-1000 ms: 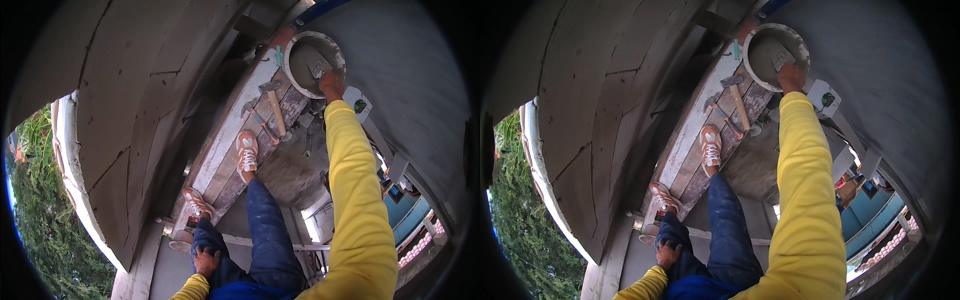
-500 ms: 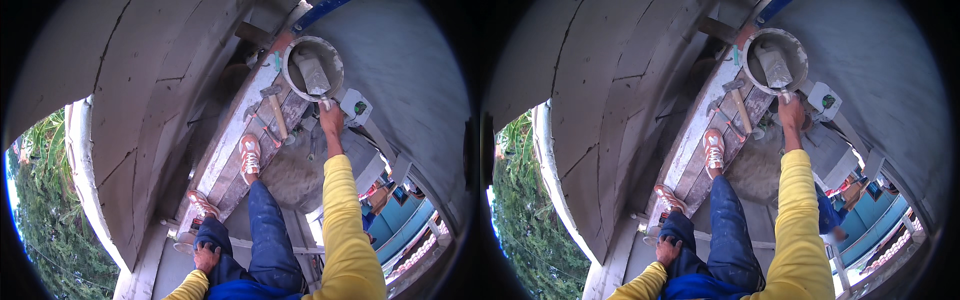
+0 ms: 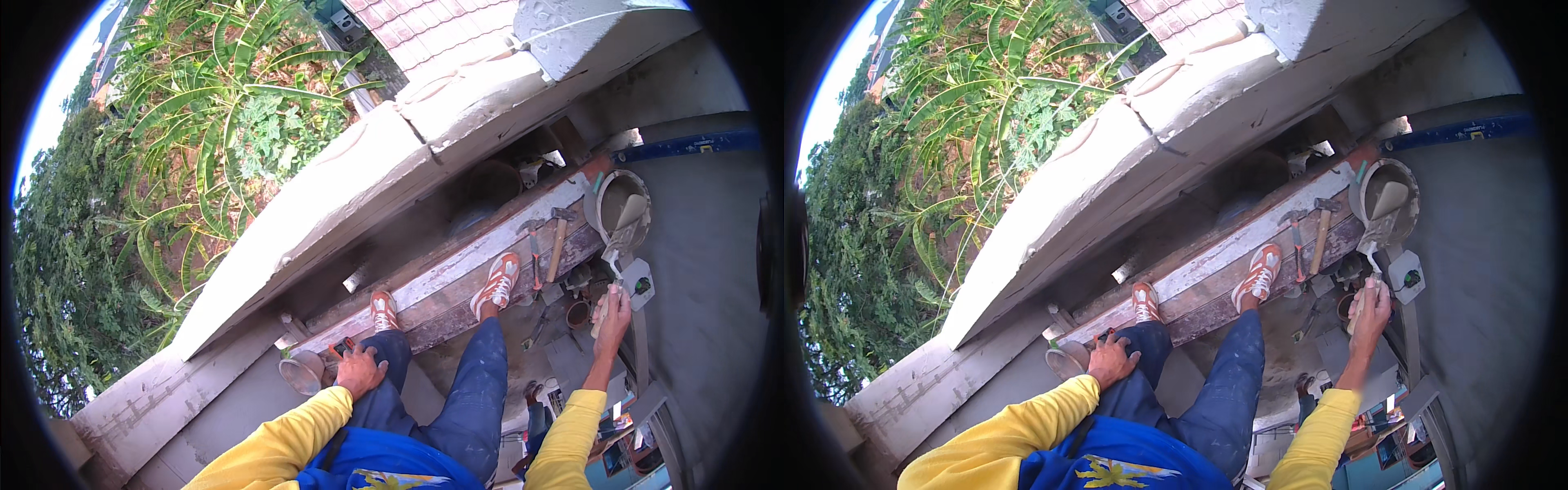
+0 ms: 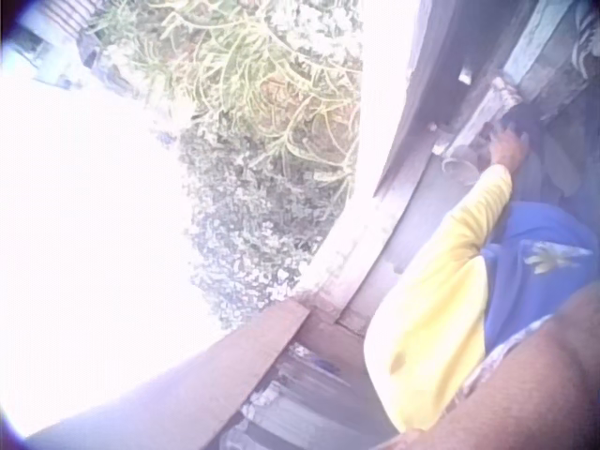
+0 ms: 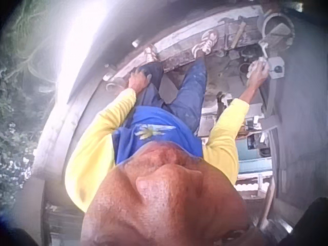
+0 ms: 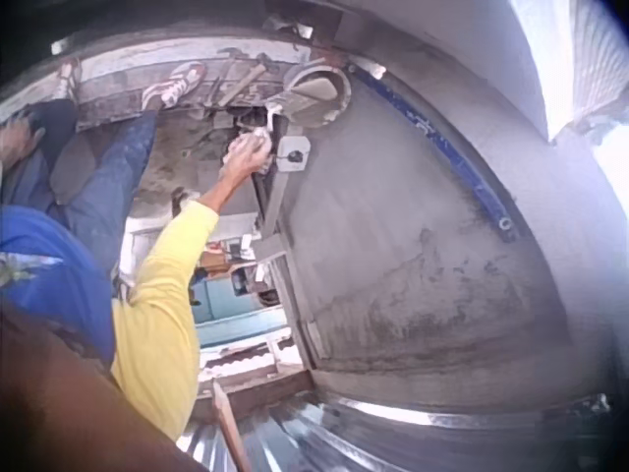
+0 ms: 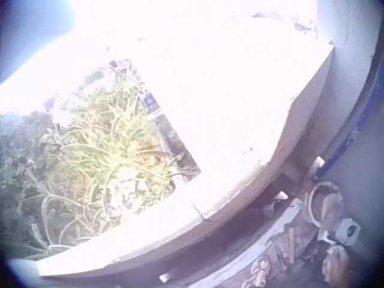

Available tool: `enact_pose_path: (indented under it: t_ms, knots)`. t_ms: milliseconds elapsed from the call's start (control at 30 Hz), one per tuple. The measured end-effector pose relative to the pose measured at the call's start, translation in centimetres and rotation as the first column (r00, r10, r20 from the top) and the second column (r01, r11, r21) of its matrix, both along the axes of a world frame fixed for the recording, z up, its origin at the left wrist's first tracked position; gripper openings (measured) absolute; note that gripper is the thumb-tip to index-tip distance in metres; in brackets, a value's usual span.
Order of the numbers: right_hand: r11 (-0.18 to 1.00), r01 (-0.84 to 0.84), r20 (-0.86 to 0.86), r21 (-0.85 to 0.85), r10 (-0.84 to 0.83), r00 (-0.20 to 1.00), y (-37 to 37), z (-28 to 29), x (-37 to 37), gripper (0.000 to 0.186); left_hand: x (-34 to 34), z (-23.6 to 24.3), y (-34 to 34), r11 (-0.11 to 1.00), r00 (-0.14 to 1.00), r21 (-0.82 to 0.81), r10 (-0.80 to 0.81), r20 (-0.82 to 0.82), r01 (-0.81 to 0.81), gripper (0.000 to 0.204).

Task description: The person applies cement to a roof edge using a trowel, then places and secures white roof tiles with a hammer. The person repeatedly scoops cement, spreads it along the edge, positions tiles, and taps them into place.

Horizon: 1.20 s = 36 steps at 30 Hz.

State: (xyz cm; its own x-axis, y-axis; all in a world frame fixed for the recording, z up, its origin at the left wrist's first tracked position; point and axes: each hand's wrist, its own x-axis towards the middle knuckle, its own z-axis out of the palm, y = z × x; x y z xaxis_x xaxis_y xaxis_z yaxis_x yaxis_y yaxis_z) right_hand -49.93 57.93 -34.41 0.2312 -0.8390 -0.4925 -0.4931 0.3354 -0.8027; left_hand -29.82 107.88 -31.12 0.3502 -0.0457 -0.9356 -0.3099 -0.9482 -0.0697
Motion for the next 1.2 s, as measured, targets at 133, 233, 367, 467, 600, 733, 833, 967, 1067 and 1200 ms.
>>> enact_pose_path:
  t_ms: [133,233,367,467,600,733,833,967,1067,1200]
  knots:
    - [0.972,-0.23,0.158,0.049,0.219,0.963,9.2,8.3,7.1,0.03,2.0,0.1,5.7,0.988,0.995,-0.119,0.099,-0.007,-0.099,0.062]
    - [0.916,-0.394,0.269,0.078,0.361,0.893,15.5,12.2,12.7,0.028,2.6,0.1,10.0,0.952,0.978,-0.225,0.208,-0.019,-0.207,0.062]
    - [0.836,-0.537,0.18,-0.11,0.548,0.817,21.2,14.3,19.7,0.034,1.8,2.2,13.6,0.942,0.965,-0.211,0.248,-0.083,-0.26,0.062]
    - [0.532,-0.623,-0.113,-0.573,0.702,0.703,22.1,15.1,24.1,0.037,-0.8,2.3,16.4,0.928,0.954,-0.227,0.274,-0.124,-0.296,0.063]
    - [-0.018,-0.674,-0.578,-0.739,0.532,0.619,22.4,17.5,27.6,0.046,-2.7,3.0,18.1,0.921,0.934,-0.193,0.302,-0.193,-0.337,0.063]
    - [-0.276,-0.73,-0.774,-0.625,0.342,0.533,22.2,18.4,28.8,0.054,-4.0,2.8,19.6,0.907,0.922,-0.195,0.338,-0.192,-0.373,0.064]
    - [-0.368,-0.73,-0.815,-0.576,0.319,0.483,23.4,19.0,30.0,0.054,-5.1,2.4,20.5,0.895,0.914,-0.208,0.36,-0.19,-0.395,0.063]
    - [-0.465,-0.696,-0.836,-0.547,0.356,0.418,25.3,19.8,31.5,0.052,-5.8,2.5,21.3,0.88,0.9,-0.205,0.393,-0.189,-0.428,0.063]
    - [-0.504,-0.694,-0.852,-0.514,0.389,0.35,27.6,19.8,32.2,0.052,-6.1,2.8,21.9,0.861,0.885,-0.217,0.423,-0.195,-0.46,0.063]
    - [-0.522,-0.687,-0.847,-0.506,0.449,0.283,32.0,19.7,33.3,0.053,-6.9,2.5,22.8,0.842,0.871,-0.233,0.451,-0.195,-0.487,0.062]
